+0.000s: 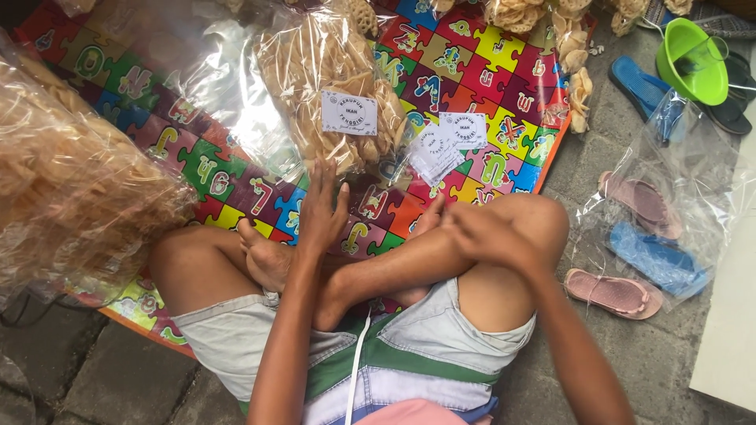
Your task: The person sits on a colorful mat and packs round, light-brown snacks into clear plastic bags. They place a small white label on each bag, fold the top, and set the finished package aside. The process is repeated for multiple bags.
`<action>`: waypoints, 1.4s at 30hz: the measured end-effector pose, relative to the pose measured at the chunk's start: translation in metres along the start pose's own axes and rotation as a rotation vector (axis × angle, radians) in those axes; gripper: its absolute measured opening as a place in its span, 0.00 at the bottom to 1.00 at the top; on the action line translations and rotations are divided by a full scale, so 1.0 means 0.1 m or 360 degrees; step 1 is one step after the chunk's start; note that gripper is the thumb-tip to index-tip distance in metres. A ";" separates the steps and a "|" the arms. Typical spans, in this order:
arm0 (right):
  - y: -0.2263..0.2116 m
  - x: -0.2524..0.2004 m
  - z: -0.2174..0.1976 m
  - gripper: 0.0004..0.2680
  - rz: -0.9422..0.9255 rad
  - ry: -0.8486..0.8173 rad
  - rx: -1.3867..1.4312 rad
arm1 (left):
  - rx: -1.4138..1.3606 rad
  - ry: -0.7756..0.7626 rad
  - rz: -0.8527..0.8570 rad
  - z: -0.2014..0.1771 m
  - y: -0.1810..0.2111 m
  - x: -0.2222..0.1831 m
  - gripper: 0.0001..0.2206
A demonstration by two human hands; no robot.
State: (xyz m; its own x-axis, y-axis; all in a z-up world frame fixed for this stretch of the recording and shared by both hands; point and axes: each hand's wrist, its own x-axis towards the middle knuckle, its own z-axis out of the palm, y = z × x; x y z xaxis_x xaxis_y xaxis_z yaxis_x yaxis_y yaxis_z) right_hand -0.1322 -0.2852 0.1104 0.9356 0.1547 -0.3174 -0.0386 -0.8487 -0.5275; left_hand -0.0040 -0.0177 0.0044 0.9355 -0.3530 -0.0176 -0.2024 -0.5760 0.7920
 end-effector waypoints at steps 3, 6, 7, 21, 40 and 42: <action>0.54 -0.56 -0.44 0.11 0.0384 0.0155 0.0121 | 0.0018 0.0085 0.0069 0.08 -0.17 0.01 0.25; 1.02 -1.06 -0.75 0.07 0.0788 0.0426 0.0230 | 0.0027 0.0186 0.0150 0.03 -0.12 0.03 0.20; 1.13 -1.23 -0.84 0.05 0.0985 0.0610 0.0231 | 0.0020 0.0253 0.0163 -0.03 -0.05 0.03 0.15; 3.48 -2.41 -0.69 0.13 0.1707 0.1413 0.0197 | -0.0468 -0.0022 -0.0815 -0.07 0.05 0.01 0.33; 0.68 -0.37 -1.16 0.30 0.1551 0.0389 0.0246 | -0.0636 0.0058 -0.1103 -0.01 -0.14 0.12 0.34; 0.53 -0.46 -1.17 0.26 0.1444 0.0388 0.0432 | -0.0625 0.0076 -0.1057 0.00 -0.15 0.11 0.34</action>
State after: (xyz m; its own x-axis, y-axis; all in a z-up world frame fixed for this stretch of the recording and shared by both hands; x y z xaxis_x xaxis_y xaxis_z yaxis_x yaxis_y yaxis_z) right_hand -0.1361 -0.3964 0.1893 0.5565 -0.6343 -0.5367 -0.8305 -0.4440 -0.3364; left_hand 0.0098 -0.0128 -0.0081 0.8380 0.0125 -0.5456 0.5150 -0.3489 0.7830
